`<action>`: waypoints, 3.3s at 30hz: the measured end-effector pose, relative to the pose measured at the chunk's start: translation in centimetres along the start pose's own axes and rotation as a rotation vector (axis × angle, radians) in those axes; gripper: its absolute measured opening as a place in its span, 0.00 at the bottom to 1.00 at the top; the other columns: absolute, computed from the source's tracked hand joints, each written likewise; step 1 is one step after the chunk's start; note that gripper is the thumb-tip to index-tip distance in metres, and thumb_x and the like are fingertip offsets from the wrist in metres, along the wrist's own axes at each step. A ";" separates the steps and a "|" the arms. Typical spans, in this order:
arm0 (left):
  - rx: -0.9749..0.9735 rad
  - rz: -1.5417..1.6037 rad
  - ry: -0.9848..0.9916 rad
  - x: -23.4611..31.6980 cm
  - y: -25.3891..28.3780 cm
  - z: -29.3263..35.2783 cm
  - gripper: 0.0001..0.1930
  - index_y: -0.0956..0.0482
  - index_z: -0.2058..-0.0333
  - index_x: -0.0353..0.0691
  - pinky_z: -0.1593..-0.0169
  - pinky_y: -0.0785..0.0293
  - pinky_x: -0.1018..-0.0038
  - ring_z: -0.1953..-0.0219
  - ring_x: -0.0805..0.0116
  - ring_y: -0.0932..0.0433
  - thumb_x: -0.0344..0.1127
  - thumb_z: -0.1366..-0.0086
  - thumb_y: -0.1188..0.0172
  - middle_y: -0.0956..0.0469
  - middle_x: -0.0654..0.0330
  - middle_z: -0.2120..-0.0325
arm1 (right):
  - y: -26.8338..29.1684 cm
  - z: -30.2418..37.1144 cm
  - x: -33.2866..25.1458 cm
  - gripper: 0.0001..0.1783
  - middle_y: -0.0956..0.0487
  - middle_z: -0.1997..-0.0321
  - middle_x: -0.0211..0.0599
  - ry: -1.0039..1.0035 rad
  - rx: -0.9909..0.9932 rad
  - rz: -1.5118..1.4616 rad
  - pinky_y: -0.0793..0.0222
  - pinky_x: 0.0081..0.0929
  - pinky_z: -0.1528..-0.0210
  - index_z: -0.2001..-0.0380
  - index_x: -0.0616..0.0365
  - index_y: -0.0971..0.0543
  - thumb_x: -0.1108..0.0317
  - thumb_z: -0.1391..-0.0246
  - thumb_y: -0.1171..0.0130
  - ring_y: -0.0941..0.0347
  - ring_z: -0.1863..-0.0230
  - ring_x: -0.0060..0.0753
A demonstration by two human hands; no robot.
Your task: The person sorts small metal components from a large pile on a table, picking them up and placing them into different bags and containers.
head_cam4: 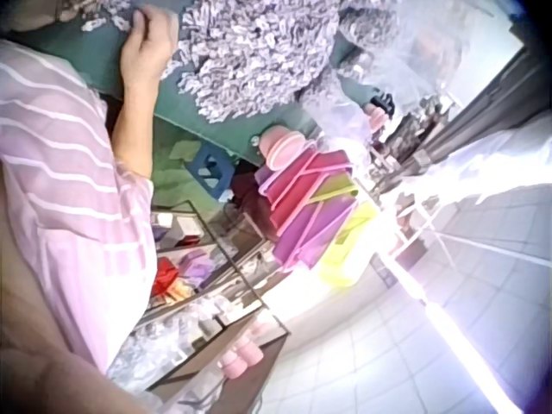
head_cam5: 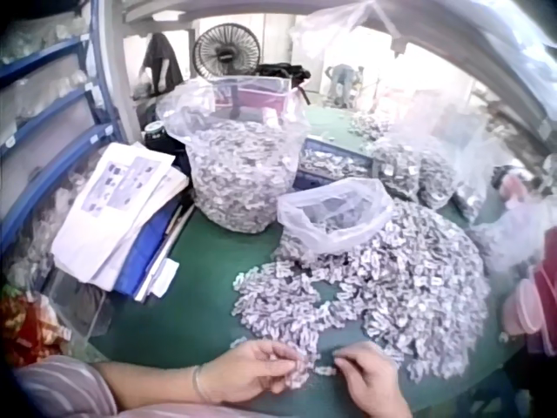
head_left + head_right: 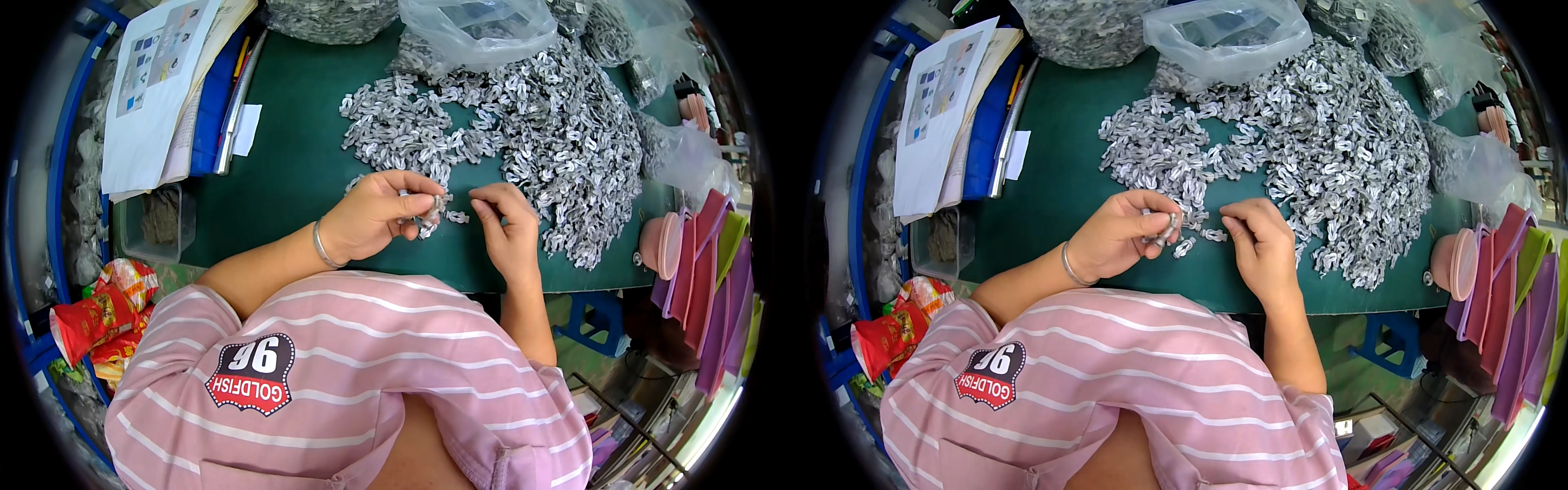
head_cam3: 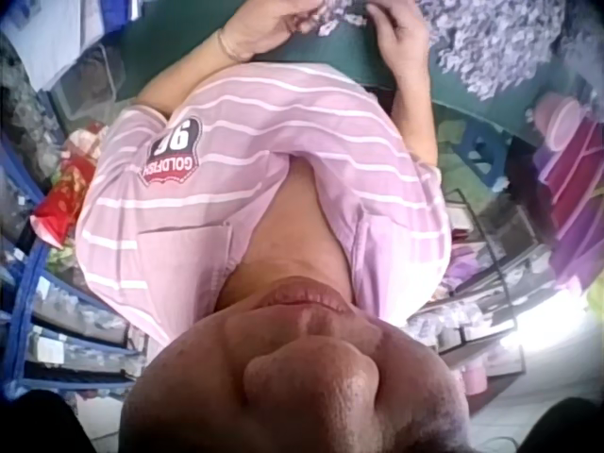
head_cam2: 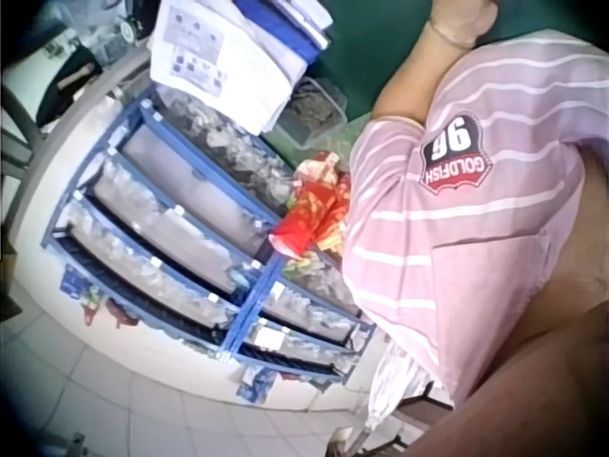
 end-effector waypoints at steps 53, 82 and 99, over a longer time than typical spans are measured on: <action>0.105 -0.301 0.076 0.7 -0.6 0.2 0.08 0.28 0.67 0.33 0.81 0.32 0.83 0.80 0.77 0.28 0.30 0.43 0.40 0.27 0.61 0.79 | -1.9 0.0 -2.1 0.08 0.24 0.70 0.37 0.216 0.097 -0.064 0.31 0.23 0.70 0.75 0.62 0.24 0.83 0.62 0.39 0.26 0.70 0.32; -0.275 0.456 -0.388 16.6 -1.5 -1.1 0.08 0.27 0.63 0.39 0.80 0.38 0.85 0.73 0.75 0.33 0.35 0.36 0.52 0.28 0.60 0.68 | -3.6 -2.9 0.1 0.11 0.29 0.72 0.41 -0.018 -0.031 0.019 0.35 0.29 0.69 0.73 0.62 0.28 0.76 0.63 0.36 0.31 0.71 0.40; 0.339 -1.086 -1.228 15.1 -5.5 -0.8 0.07 0.24 0.73 0.36 0.74 0.32 0.82 0.77 0.80 0.29 0.32 0.47 0.36 0.26 0.65 0.78 | -1.9 -1.2 -0.7 0.07 0.24 0.71 0.35 0.124 0.227 -0.343 0.35 0.18 0.72 0.73 0.62 0.25 0.80 0.59 0.38 0.31 0.74 0.23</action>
Point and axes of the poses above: each hand's wrist, its own z-axis away from the middle knuckle, its own y-axis out of the back of the hand, x = y × z, the point moved 3 cm from there along -z, towards the middle knuckle
